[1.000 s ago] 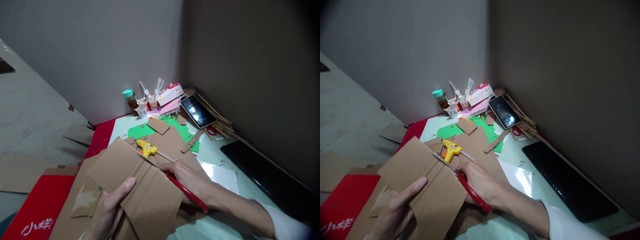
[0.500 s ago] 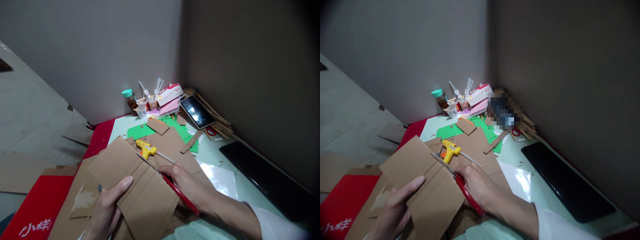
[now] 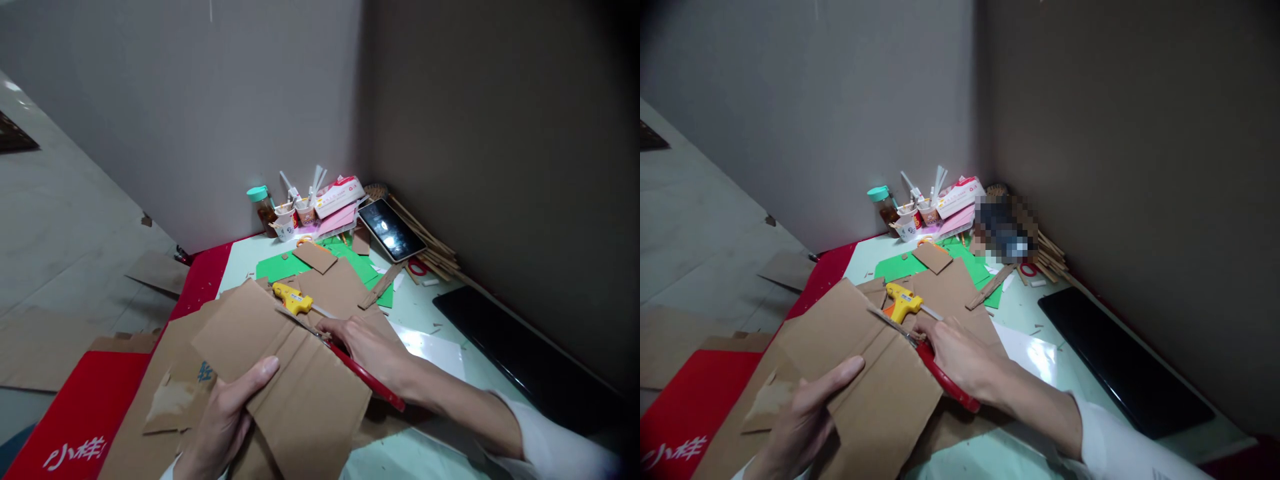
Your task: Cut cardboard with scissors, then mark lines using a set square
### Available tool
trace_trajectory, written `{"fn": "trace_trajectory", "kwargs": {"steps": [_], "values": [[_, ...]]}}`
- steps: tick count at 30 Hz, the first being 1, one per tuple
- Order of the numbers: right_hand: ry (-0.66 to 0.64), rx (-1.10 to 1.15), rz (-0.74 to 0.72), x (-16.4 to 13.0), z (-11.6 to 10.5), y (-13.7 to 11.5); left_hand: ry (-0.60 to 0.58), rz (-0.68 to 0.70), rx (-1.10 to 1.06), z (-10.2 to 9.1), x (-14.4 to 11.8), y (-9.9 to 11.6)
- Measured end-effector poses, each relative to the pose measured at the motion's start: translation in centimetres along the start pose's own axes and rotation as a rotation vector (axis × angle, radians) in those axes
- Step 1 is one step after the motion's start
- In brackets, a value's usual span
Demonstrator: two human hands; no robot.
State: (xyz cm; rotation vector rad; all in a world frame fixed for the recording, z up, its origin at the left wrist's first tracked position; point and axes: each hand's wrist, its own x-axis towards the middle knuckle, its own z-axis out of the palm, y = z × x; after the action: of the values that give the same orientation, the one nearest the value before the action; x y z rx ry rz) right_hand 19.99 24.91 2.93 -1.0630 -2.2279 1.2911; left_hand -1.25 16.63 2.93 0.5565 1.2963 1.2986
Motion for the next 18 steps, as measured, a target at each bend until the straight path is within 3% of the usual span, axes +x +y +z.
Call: {"fn": "trace_trajectory", "kwargs": {"steps": [8, 18], "values": [[-0.02, -0.094, 0.037, -0.15, 0.45, -0.1, -0.014, -0.064, -0.048, -0.08, 0.29, -0.55], [-0.036, -0.093, 0.007, 0.36, 0.57, 0.62, 0.055, -0.075, -0.06, 0.62, 0.54, -0.53]]}}
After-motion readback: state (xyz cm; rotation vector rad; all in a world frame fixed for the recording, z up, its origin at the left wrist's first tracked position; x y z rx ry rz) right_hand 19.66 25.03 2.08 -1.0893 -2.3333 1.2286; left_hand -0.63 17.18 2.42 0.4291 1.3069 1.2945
